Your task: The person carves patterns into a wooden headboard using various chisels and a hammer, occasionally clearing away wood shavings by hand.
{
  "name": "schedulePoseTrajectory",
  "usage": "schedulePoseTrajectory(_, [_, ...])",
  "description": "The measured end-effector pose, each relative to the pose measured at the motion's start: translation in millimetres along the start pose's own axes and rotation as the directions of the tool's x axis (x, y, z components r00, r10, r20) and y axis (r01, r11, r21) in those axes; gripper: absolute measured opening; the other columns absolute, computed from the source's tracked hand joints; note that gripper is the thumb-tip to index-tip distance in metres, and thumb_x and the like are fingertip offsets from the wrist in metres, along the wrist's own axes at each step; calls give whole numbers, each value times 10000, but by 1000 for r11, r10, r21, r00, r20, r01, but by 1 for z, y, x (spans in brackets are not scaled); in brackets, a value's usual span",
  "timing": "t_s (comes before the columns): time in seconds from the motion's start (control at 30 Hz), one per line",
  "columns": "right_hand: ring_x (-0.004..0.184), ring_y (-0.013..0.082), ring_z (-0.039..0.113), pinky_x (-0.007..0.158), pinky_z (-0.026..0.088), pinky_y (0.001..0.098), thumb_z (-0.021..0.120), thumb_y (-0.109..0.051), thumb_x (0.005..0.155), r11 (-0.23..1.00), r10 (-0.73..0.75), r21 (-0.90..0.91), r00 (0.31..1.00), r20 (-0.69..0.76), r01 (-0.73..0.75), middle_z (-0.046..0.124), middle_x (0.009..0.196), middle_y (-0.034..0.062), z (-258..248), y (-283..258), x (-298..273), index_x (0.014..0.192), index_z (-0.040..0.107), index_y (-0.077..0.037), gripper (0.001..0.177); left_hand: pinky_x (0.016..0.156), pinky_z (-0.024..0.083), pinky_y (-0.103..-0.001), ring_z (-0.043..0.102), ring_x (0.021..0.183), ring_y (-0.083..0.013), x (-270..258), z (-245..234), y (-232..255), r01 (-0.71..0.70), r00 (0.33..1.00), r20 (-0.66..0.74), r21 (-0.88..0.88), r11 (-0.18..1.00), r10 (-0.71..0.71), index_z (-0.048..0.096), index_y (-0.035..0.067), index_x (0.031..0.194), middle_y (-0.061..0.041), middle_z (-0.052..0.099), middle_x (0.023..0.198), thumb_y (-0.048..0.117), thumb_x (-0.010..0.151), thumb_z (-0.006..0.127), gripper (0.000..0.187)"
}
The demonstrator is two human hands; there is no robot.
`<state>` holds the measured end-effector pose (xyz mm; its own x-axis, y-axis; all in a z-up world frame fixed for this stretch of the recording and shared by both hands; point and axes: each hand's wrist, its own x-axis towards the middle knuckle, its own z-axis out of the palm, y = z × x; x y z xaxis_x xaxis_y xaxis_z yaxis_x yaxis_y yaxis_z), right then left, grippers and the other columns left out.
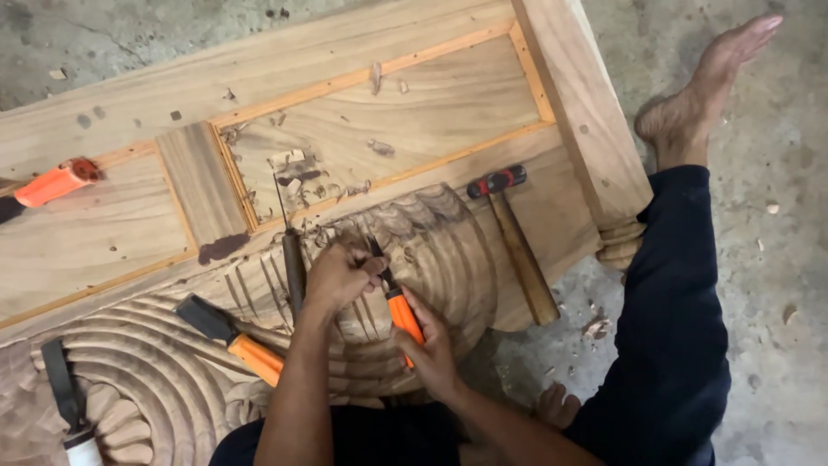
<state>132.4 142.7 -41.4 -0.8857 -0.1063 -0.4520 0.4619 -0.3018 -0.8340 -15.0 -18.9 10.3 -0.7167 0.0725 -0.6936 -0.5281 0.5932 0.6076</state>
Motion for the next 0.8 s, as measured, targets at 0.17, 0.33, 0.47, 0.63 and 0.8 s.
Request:
schedulePoseTrajectory(0.17, [590,33,518,493,465,203,612,21,923,1000,24,-4,999,-39,-24,634,945,22,9,4,-1,1614,357,-124,751,667,560,-280,754,655,-104,2,1,-2,23,1000,-11,52,998,-22,836,99,879,-30,804,743,342,888,732,265])
schedulePoseTrajectory(0.33, [507,60,504,454,435,208,590,22,932,998,43,55,998,-54,-40,630,919,44,16,7,-1,1617,334,-152,751,665,569,-281,751,634,-117,7,5,-9,8,1000,-29,10,1000,-8,822,69,893,-67,798,724,328,886,749,270])
schedulePoseTrajectory(0.47, [528,60,527,463,445,210,586,16,935,994,39,107,998,-45,-34,628,938,42,21,2,-1,1621,312,-156,758,633,567,-280,747,619,-117,7,7,-12,-24,998,-53,-38,999,22,814,52,894,-72,791,712,293,888,751,249])
schedulePoseTrajectory(0.63, [544,54,536,480,463,211,646,-12,974,996,-82,-22,997,-15,82,637,865,22,12,15,18,1617,349,-94,713,579,532,-287,728,596,-122,10,10,-16,-49,994,-103,-129,990,35,821,54,917,-86,784,704,236,907,729,204])
schedulePoseTrajectory(0.8, [517,46,494,462,445,210,647,-57,959,999,15,-52,1000,-20,-16,592,775,21,25,-2,10,1629,337,-123,742,532,556,-309,686,545,-145,20,-1,-29,-138,986,-146,-445,885,81,799,25,921,-129,769,728,219,906,718,209])
